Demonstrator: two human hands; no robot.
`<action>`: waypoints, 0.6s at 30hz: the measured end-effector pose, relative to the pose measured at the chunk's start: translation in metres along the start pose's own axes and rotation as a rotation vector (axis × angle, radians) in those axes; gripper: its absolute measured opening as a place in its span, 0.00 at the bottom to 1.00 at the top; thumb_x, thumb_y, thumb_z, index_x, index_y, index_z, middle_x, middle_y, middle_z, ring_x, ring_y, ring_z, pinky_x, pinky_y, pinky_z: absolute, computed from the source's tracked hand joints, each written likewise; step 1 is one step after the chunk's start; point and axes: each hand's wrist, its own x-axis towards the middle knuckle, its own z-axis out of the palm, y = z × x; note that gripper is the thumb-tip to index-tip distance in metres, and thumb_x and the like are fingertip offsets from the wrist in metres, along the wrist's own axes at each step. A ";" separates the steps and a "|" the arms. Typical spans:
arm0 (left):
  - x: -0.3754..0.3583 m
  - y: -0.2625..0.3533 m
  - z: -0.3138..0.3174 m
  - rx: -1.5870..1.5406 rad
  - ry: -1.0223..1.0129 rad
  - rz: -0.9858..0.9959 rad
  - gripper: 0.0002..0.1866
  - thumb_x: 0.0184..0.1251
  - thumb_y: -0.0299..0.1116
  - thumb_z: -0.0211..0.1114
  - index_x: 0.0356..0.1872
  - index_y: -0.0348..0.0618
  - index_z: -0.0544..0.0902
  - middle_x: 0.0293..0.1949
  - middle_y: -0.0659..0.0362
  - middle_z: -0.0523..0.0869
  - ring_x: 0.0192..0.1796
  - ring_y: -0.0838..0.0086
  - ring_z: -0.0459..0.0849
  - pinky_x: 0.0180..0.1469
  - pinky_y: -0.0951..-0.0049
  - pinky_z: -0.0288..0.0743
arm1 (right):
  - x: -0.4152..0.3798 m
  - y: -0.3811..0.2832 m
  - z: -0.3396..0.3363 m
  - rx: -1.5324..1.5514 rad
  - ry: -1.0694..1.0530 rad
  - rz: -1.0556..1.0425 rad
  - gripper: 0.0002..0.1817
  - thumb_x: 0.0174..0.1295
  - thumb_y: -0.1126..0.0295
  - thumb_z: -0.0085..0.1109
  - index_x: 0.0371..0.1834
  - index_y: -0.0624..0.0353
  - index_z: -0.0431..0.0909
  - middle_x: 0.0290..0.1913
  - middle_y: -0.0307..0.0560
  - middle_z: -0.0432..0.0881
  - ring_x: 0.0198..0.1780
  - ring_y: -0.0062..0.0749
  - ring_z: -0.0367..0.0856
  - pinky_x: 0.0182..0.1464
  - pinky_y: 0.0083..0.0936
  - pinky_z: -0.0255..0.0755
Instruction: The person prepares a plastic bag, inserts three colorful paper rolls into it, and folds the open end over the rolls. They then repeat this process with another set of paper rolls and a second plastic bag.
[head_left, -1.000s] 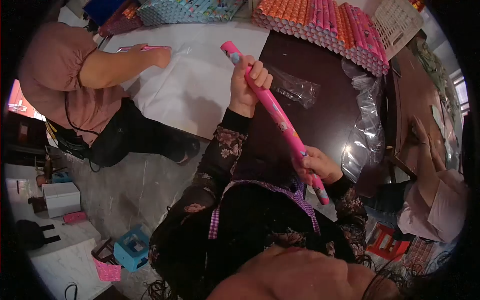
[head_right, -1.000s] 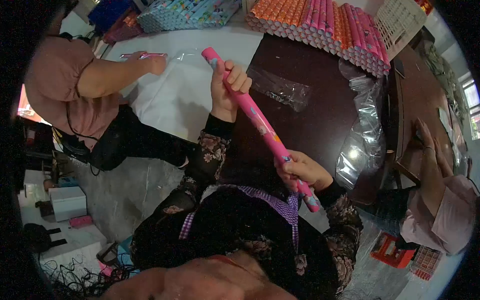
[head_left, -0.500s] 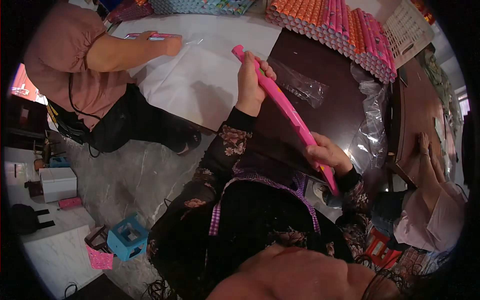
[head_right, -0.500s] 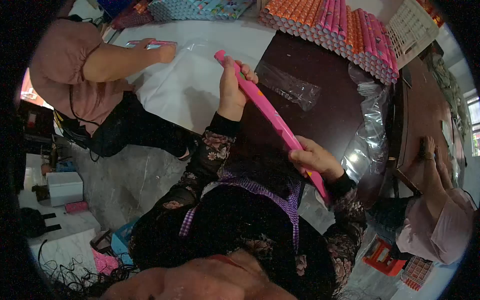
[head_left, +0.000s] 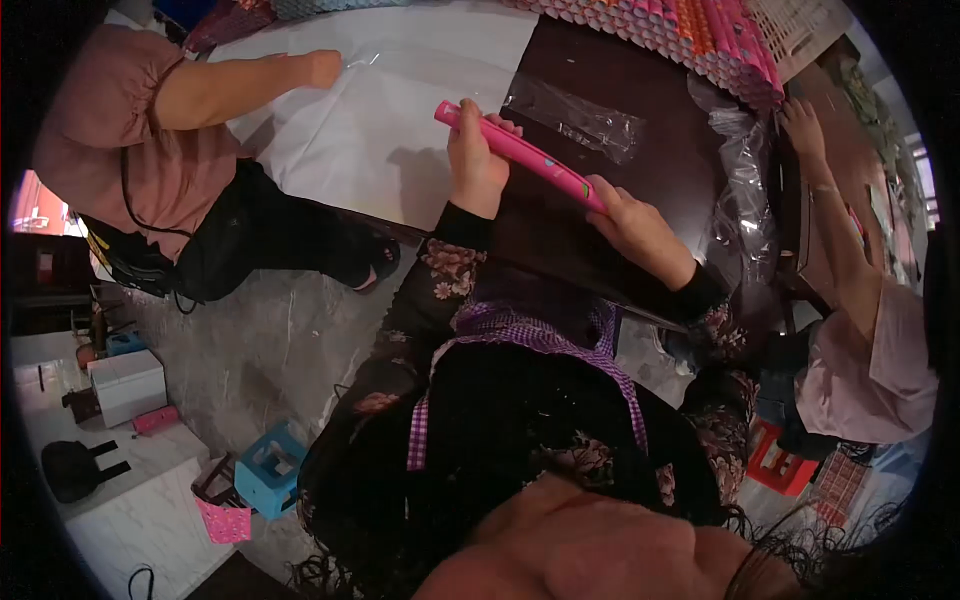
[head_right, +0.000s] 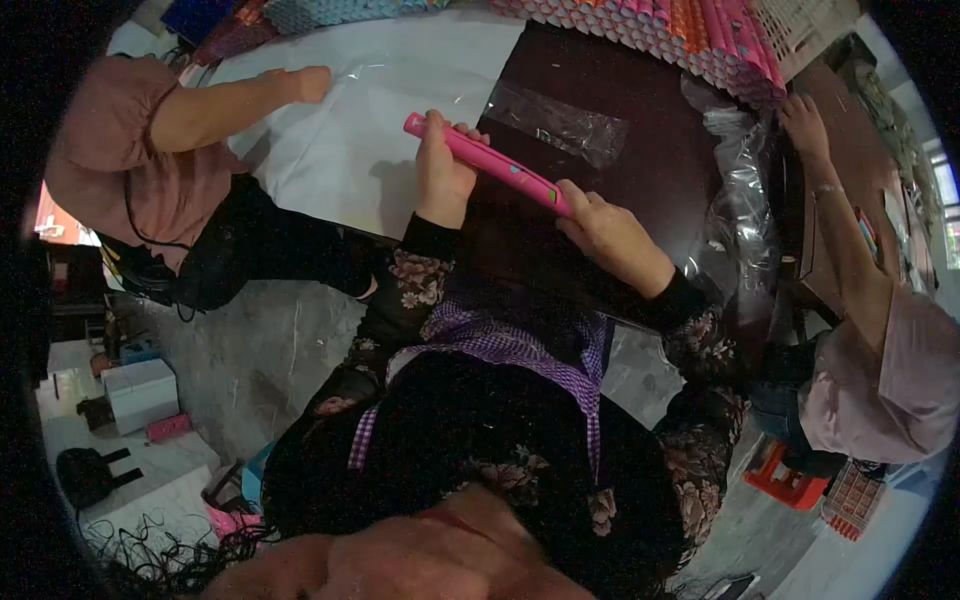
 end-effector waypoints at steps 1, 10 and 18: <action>0.002 0.002 -0.011 0.018 0.024 -0.037 0.16 0.72 0.46 0.63 0.42 0.47 0.70 0.31 0.59 0.76 0.32 0.67 0.80 0.42 0.56 0.79 | -0.003 0.002 0.001 0.115 -0.037 -0.014 0.29 0.65 0.65 0.60 0.67 0.60 0.62 0.45 0.61 0.81 0.44 0.59 0.82 0.41 0.45 0.77; 0.017 0.030 -0.087 0.679 -0.416 0.052 0.17 0.78 0.31 0.55 0.61 0.33 0.72 0.51 0.52 0.81 0.55 0.69 0.79 0.60 0.70 0.73 | -0.017 0.048 0.001 0.345 -0.276 0.041 0.24 0.67 0.66 0.60 0.65 0.57 0.69 0.47 0.58 0.80 0.49 0.54 0.80 0.51 0.40 0.74; 0.040 0.058 -0.084 1.147 -0.704 -0.063 0.14 0.74 0.28 0.58 0.57 0.36 0.79 0.48 0.60 0.84 0.50 0.78 0.81 0.56 0.76 0.75 | -0.008 0.069 0.010 0.324 -0.164 0.064 0.21 0.60 0.73 0.63 0.58 0.63 0.75 0.44 0.51 0.75 0.48 0.44 0.77 0.52 0.30 0.71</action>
